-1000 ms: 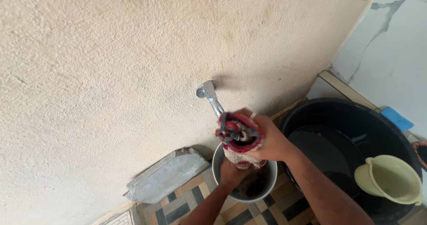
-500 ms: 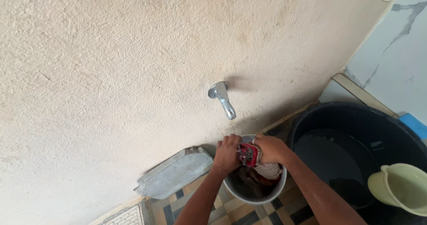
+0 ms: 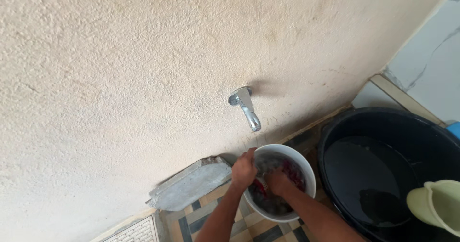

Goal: The person washes a cloth by hand in a bucket of water, wringing it out and rinsing it.

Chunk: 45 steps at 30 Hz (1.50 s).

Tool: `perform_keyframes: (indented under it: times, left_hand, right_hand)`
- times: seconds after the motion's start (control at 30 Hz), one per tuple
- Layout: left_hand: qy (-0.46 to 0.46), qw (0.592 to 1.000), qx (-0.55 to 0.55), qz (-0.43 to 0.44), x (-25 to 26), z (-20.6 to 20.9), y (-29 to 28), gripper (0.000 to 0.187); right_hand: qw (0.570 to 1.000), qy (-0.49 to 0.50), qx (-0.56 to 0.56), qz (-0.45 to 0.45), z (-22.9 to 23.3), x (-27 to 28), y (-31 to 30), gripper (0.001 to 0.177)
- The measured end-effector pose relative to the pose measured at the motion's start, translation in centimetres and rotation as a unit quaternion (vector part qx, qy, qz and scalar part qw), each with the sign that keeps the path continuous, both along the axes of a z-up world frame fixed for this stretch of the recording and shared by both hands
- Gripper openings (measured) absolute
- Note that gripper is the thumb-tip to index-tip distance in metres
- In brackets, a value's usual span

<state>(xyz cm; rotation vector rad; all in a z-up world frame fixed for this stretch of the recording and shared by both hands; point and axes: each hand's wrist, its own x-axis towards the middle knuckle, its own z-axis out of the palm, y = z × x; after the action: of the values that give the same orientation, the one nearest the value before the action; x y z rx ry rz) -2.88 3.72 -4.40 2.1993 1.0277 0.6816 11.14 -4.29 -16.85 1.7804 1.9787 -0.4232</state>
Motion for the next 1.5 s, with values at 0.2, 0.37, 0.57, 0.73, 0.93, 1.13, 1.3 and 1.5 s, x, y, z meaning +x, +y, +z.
perform_keyframes:
  times: [0.2, 0.37, 0.57, 0.73, 0.93, 1.13, 1.3, 1.5]
  left_hand:
    - [0.045, 0.999, 0.015, 0.009, 0.0, -0.1, 0.0, 0.042]
    - [0.057, 0.998, 0.004, 0.019, 0.5, -0.1, 0.7, 0.041]
    - [0.049, 0.999, 0.005, 0.021, 0.1, 0.3, 0.5, 0.041]
    - [0.049, 0.998, -0.008, 0.031, -0.2, 0.2, 0.1, 0.029]
    - [-0.043, 0.998, 0.037, -0.008, -1.0, 0.3, -0.1, 0.03]
    - [-0.048, 0.999, 0.006, 0.005, -0.7, -0.5, -0.3, 0.022]
    - [-0.02, 0.999, 0.039, -0.003, -0.7, -0.3, -0.6, 0.032]
    - [0.012, 0.999, 0.05, 0.0, -0.6, -0.3, -0.7, 0.037]
  right_hand:
    - [0.997, 0.021, -0.078, -0.005, -0.1, -0.3, 2.0, 0.069]
    - [0.983, 0.112, -0.093, -0.107, 2.3, -0.7, 3.4, 0.072]
    - [0.975, 0.149, -0.026, -0.161, -0.8, -0.4, 2.7, 0.072]
    - [0.944, 0.292, 0.052, -0.141, 2.3, 2.4, 1.0, 0.045]
    - [0.852, 0.375, 0.199, -0.306, 14.3, 2.9, -2.3, 0.053]
    - [0.804, 0.425, 0.271, -0.317, 25.8, 3.3, -4.4, 0.044]
    - [0.753, 0.485, 0.41, -0.171, 33.8, 2.2, -6.0, 0.054]
    - [0.74, 0.448, 0.466, -0.185, 38.8, 1.8, -7.6, 0.043]
